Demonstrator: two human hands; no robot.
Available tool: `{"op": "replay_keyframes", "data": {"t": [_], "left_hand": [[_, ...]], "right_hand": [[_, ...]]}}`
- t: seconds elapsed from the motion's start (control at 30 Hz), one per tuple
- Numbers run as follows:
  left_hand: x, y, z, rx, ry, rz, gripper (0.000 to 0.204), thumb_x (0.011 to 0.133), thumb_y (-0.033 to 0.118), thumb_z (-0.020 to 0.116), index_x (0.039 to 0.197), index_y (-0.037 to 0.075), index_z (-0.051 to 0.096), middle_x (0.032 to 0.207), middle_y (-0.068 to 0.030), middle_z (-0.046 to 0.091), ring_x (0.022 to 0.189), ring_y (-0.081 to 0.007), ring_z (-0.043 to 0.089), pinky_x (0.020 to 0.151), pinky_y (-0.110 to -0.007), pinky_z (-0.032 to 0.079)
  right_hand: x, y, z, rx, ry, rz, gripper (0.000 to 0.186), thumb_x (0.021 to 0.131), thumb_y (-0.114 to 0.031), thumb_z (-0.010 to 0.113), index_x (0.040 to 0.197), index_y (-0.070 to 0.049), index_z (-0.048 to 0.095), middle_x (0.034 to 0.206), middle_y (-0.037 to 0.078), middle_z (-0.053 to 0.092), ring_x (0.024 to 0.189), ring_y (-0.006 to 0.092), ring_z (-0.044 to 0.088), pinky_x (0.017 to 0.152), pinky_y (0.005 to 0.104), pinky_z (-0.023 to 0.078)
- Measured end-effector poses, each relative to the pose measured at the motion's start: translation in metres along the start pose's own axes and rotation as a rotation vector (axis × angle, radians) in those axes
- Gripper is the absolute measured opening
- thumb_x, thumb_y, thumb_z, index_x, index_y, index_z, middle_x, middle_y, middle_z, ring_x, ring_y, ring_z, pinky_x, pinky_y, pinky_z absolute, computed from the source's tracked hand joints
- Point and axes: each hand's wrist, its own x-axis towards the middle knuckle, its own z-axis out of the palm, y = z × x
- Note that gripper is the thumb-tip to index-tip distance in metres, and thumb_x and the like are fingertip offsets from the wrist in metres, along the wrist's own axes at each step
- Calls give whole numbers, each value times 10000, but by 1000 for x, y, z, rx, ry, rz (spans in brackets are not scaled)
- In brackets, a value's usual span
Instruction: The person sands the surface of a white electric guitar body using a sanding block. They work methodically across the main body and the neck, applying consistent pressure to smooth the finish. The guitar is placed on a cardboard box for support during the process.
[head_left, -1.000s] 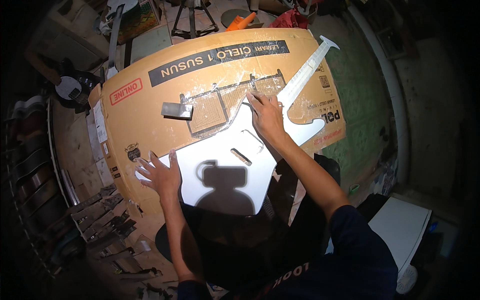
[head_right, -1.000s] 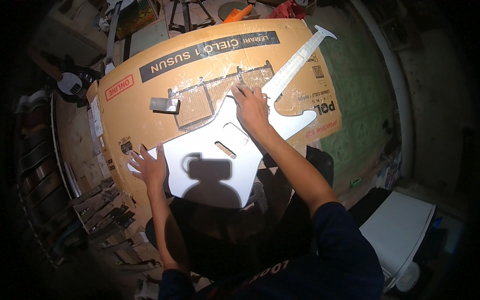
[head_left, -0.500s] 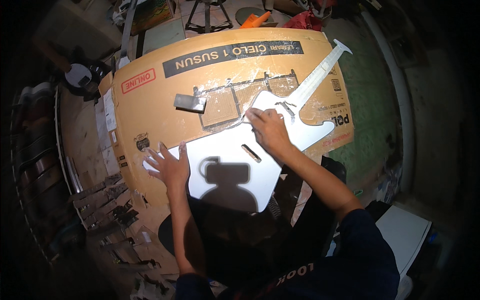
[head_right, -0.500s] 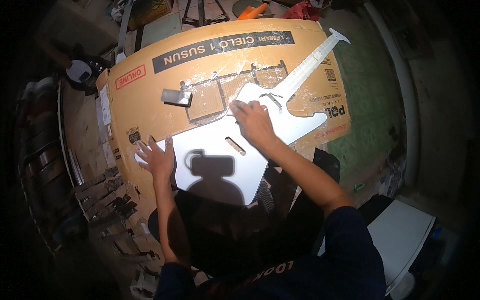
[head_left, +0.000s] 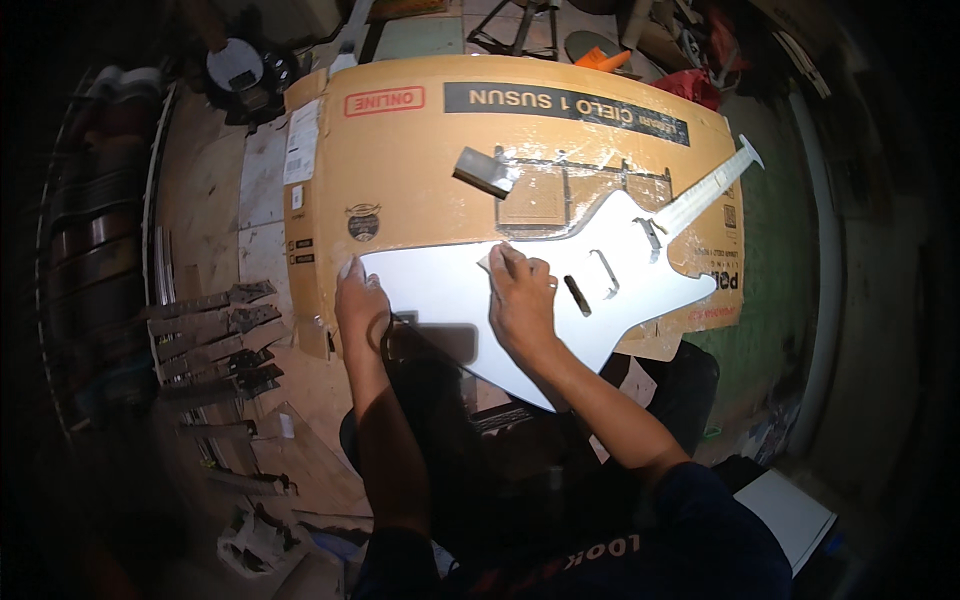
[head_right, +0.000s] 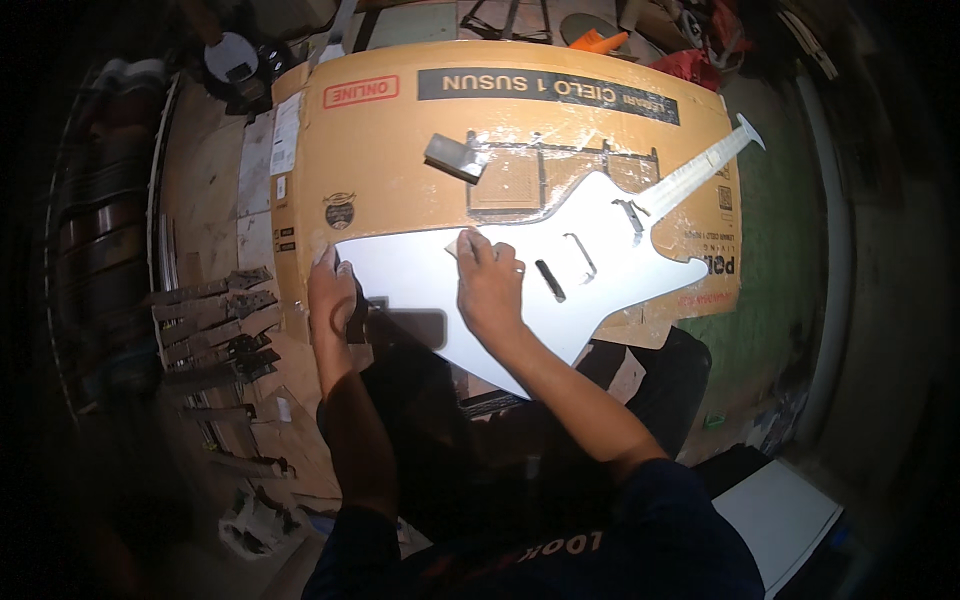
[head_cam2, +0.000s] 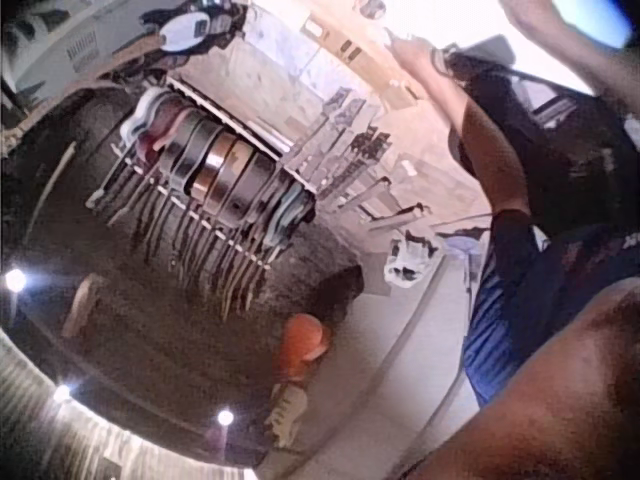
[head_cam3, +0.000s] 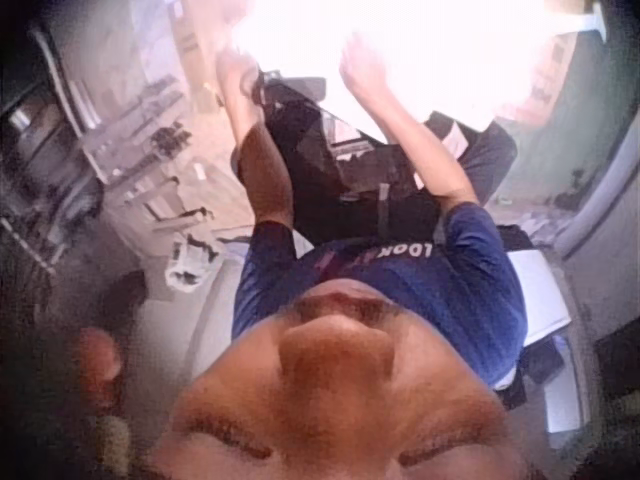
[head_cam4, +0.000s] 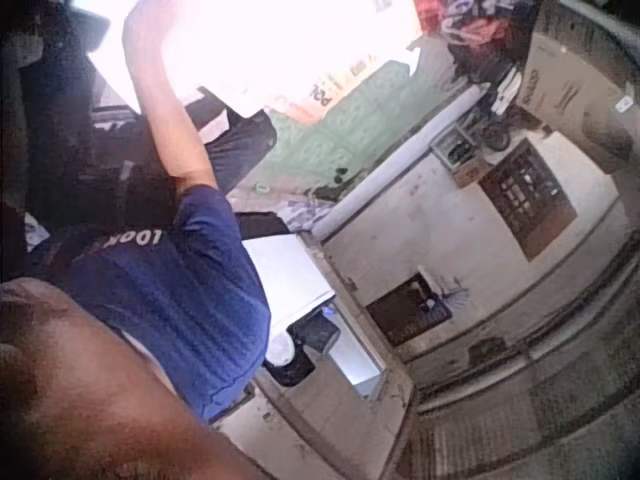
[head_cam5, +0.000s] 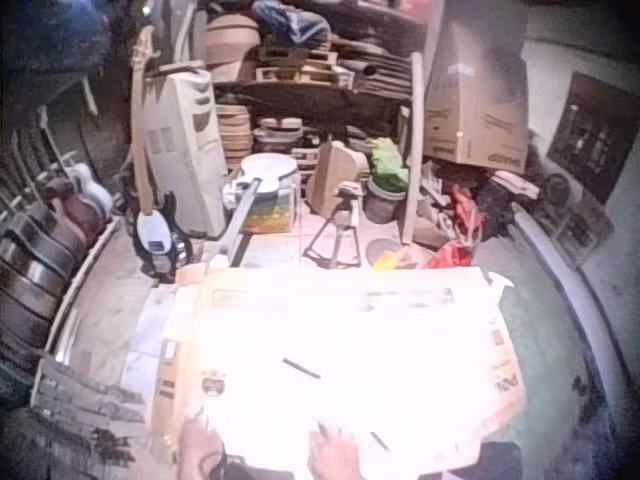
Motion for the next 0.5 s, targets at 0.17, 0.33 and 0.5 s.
{"op": "replay_keyframes", "data": {"t": [0.17, 0.33, 0.5], "left_hand": [[0, -5, 1, -53, -14, 106, 487, 987, 79, 560, 1453, -57, 523, 1435, -298, 552, 1339, -458, 531, 1145, -437, 433], [-13, -21, -3, -122, 21, 81, 476, 975, 78, 550, 1430, -63, 539, 1346, -287, 590, 1276, -467, 564, 1109, -469, 452], [-8, -30, 0, -172, 24, 128, 480, 974, 84, 512, 1432, -59, 541, 1348, -291, 588, 1269, -463, 569, 1097, -479, 462]], "right_hand": [[29, -49, 36, 57, -39, -124, 508, 874, -75, 614, 1380, -27, 613, 1408, 130, 589, 1098, 359, 546, 906, 510, 459], [24, -52, 23, 82, 8, -114, 445, 903, -64, 642, 1348, -59, 660, 1380, 109, 618, 1078, 361, 553, 880, 497, 447], [35, -85, 43, 54, -21, -120, 425, 937, -100, 600, 1352, -17, 637, 1374, 116, 616, 1093, 363, 556, 858, 498, 457]]}}
